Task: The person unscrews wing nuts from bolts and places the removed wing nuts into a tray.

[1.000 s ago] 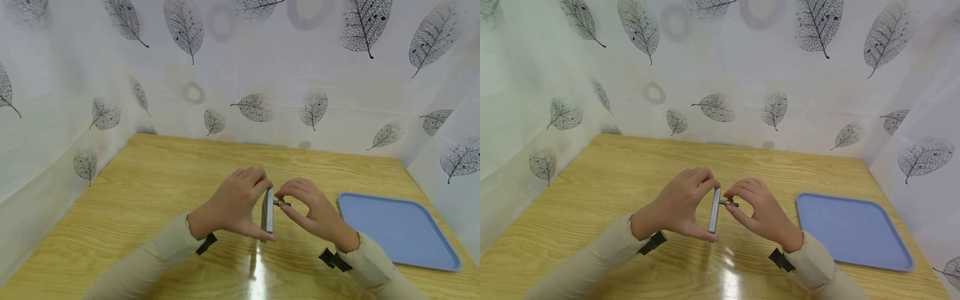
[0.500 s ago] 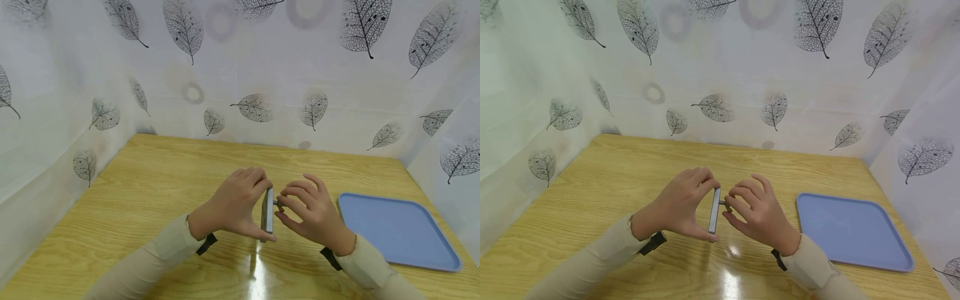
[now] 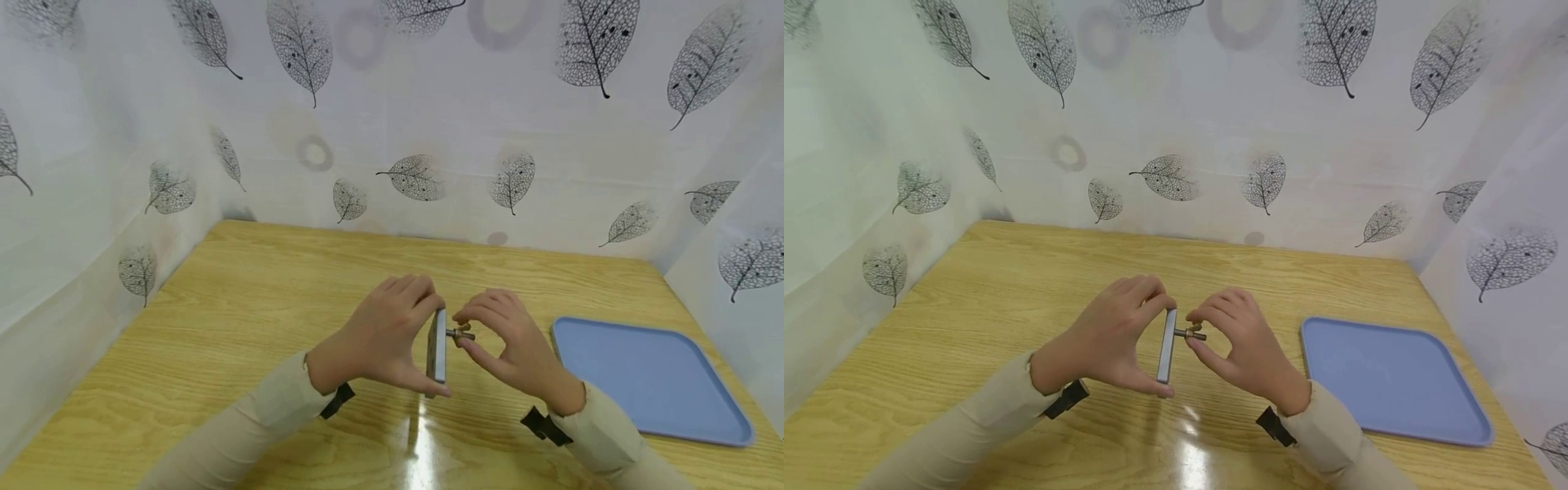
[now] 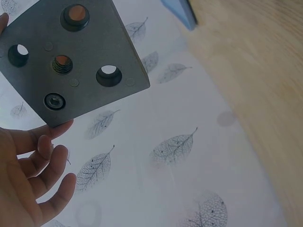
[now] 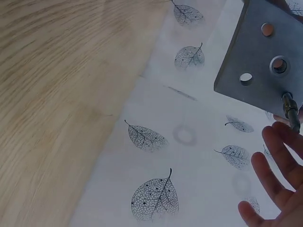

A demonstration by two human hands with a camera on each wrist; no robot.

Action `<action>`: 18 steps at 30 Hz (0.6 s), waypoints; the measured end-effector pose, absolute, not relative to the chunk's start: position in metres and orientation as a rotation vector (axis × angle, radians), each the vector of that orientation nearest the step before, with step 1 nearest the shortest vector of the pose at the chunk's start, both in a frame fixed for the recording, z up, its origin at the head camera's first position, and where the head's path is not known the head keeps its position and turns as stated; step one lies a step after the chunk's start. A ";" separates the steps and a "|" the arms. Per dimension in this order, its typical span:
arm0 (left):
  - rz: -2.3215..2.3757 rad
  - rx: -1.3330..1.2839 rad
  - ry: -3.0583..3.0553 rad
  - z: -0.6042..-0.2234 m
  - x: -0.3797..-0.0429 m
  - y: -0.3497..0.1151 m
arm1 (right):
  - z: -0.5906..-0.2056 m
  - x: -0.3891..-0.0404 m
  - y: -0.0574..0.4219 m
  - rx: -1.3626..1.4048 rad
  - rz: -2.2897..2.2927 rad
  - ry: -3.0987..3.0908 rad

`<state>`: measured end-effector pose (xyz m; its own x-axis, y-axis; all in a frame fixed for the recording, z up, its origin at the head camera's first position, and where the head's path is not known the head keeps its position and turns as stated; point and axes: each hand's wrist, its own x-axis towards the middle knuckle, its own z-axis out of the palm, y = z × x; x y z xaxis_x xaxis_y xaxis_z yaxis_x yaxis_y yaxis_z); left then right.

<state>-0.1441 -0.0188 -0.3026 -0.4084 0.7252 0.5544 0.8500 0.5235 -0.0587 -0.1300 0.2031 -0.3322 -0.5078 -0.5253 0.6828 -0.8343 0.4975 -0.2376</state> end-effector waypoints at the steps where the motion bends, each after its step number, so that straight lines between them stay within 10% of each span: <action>1: -0.315 -1.280 -2.244 -0.302 -0.144 -0.019 | -0.332 -0.130 0.204 1.116 0.783 -2.230; 18: -0.321 -1.272 -2.241 -0.303 -0.143 -0.019 | -0.335 -0.133 0.196 1.171 0.247 -1.686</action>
<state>-0.1431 -0.0190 -0.3027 -0.4101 0.7202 0.5596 0.8483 0.5265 -0.0559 -0.1327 0.1961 -0.3350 -0.0030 -0.5770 0.8167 -0.7868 0.5054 0.3542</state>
